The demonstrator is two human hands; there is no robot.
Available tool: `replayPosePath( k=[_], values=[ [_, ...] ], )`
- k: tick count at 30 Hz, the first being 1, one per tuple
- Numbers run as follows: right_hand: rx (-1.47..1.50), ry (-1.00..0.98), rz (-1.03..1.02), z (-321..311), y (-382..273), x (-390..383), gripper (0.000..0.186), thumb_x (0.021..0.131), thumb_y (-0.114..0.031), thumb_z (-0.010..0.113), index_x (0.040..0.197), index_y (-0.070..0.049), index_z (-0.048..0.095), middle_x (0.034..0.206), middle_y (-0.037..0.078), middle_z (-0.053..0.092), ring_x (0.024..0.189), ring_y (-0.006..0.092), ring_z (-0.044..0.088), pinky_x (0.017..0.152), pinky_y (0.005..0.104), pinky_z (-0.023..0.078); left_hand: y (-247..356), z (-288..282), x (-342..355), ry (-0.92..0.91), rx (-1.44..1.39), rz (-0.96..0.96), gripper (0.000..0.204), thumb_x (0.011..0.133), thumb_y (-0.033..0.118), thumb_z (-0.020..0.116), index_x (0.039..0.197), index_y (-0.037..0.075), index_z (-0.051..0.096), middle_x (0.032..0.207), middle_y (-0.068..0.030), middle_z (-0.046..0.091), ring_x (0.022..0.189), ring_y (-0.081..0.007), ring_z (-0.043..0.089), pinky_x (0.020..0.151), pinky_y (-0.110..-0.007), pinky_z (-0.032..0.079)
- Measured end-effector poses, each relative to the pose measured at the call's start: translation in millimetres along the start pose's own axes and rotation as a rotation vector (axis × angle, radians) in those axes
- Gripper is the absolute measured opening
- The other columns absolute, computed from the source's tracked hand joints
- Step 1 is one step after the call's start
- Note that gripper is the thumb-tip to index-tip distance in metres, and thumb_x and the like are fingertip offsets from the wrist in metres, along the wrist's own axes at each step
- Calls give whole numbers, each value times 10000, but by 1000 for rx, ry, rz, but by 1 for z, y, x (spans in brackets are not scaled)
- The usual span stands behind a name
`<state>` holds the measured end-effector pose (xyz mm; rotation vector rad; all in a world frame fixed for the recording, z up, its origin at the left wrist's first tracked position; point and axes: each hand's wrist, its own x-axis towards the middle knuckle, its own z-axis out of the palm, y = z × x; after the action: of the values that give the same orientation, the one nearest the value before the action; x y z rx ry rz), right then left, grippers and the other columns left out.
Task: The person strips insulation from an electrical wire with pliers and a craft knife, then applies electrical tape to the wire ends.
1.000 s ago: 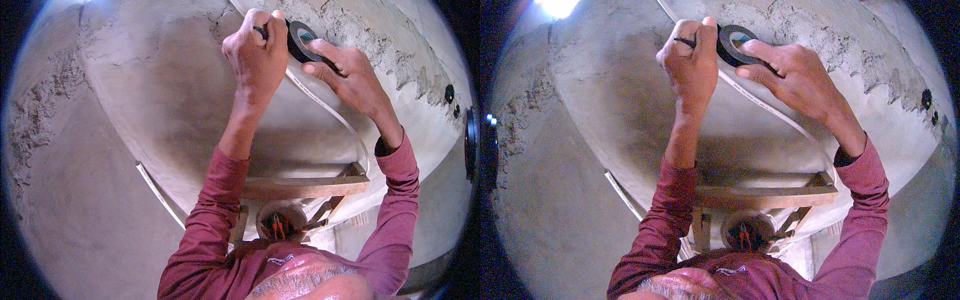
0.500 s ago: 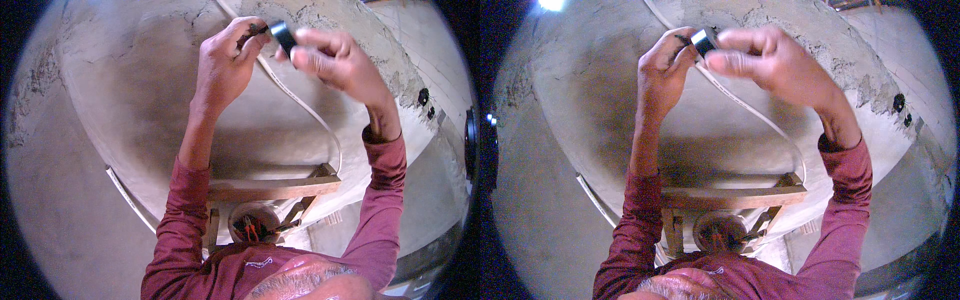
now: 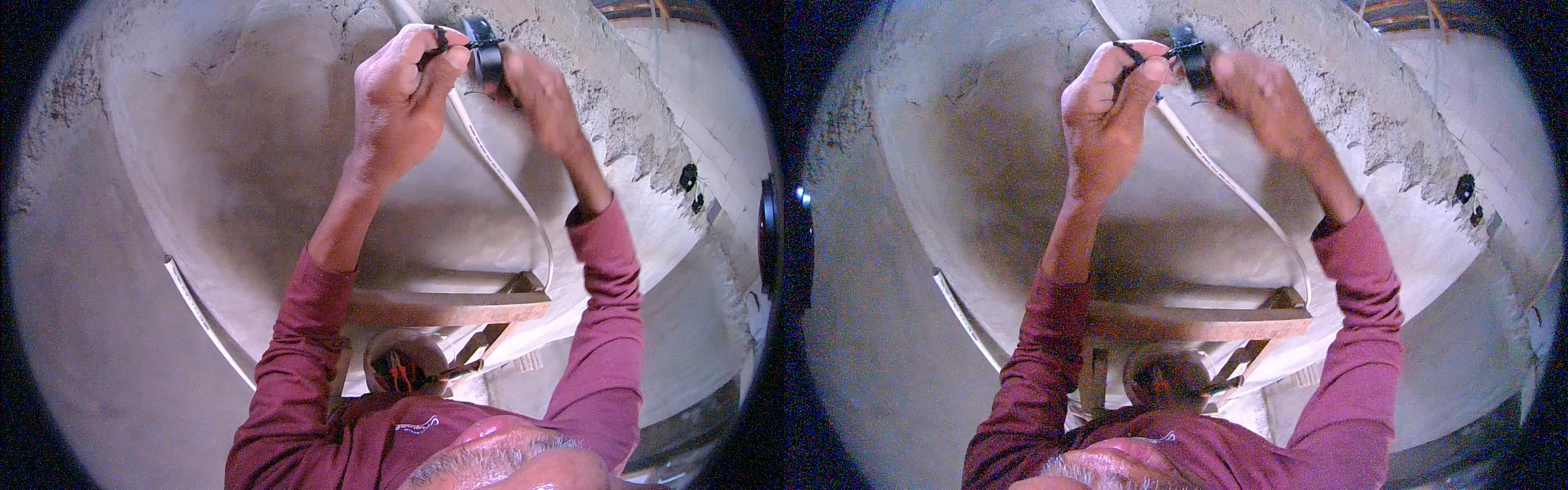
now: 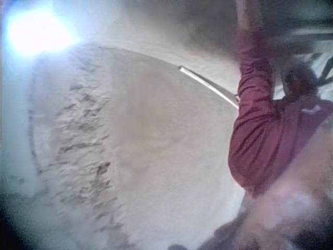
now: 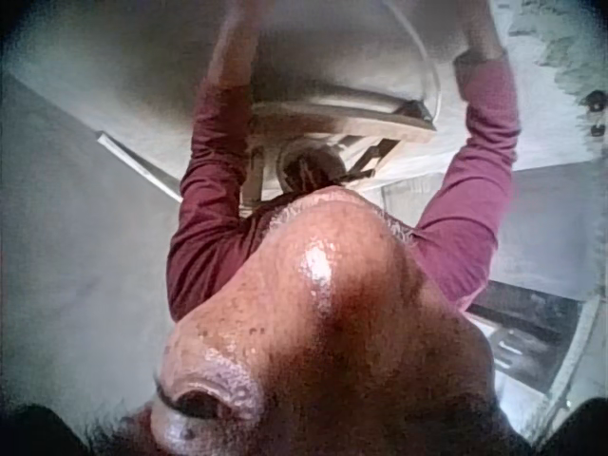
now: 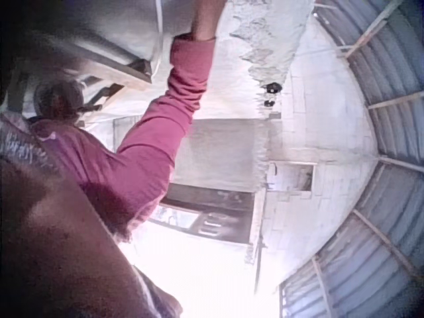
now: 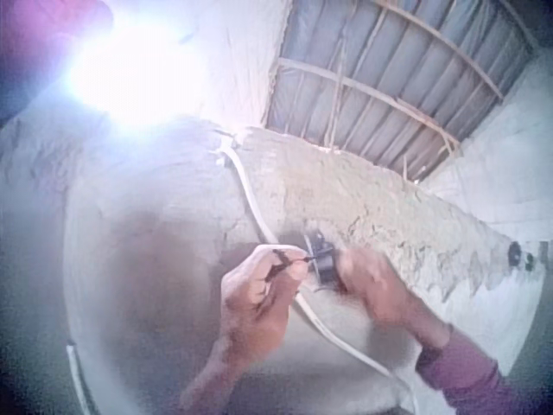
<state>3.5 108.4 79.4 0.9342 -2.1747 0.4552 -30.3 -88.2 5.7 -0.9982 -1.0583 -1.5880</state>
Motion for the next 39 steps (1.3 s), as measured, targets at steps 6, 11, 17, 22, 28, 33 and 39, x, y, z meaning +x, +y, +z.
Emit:
replayPosePath(
  k=[6,11,17,22,28,33,39],
  values=[
    [-489,87,-307,17,-36,-41,357,945,-354,733,1035,-19,649,759,125,574,616,304,558,602,383,474,-10,2,8,-46,233,164,134,982,134,685,989,0,697,807,-90,704,731,-110,642,701,-285,531],
    [-68,-141,16,-24,-65,-11,281,999,-341,654,1050,-65,674,721,26,601,596,127,555,539,308,421,-4,1,15,-104,282,166,115,965,120,699,948,8,684,786,-92,689,700,-111,628,670,-282,518],
    [820,-468,241,-38,-92,68,323,1032,-300,596,1057,-12,739,773,17,679,570,58,543,511,216,406,-6,-5,8,-145,203,16,154,962,159,717,936,12,679,765,-42,645,713,-85,588,670,-255,491],
    [292,-413,349,-48,-62,80,300,1021,-304,615,944,-34,720,713,-45,613,567,34,500,511,211,392,-7,-2,-2,-107,69,50,161,989,169,697,954,13,679,838,-22,673,738,-80,595,683,-242,494],
    [183,-167,305,-7,-32,24,437,1049,-495,515,1096,-100,696,697,-11,555,574,46,454,536,222,348,-11,-6,-2,34,-59,143,120,958,130,708,989,43,632,872,-130,689,716,-238,692,649,-345,526],
    [-145,65,-138,4,-15,-34,362,1022,-372,628,1161,-38,653,854,105,629,782,254,650,713,391,524,-13,1,2,-27,18,144,209,1029,196,658,1079,-1,610,880,-63,699,708,-86,597,663,-242,501],
    [-454,83,-209,5,-32,-52,339,952,-336,719,1082,-33,640,855,162,606,756,353,632,671,397,500,-11,14,6,34,136,221,84,922,17,685,914,-17,608,825,-113,594,640,-207,583,603,-323,475]
  ],
)
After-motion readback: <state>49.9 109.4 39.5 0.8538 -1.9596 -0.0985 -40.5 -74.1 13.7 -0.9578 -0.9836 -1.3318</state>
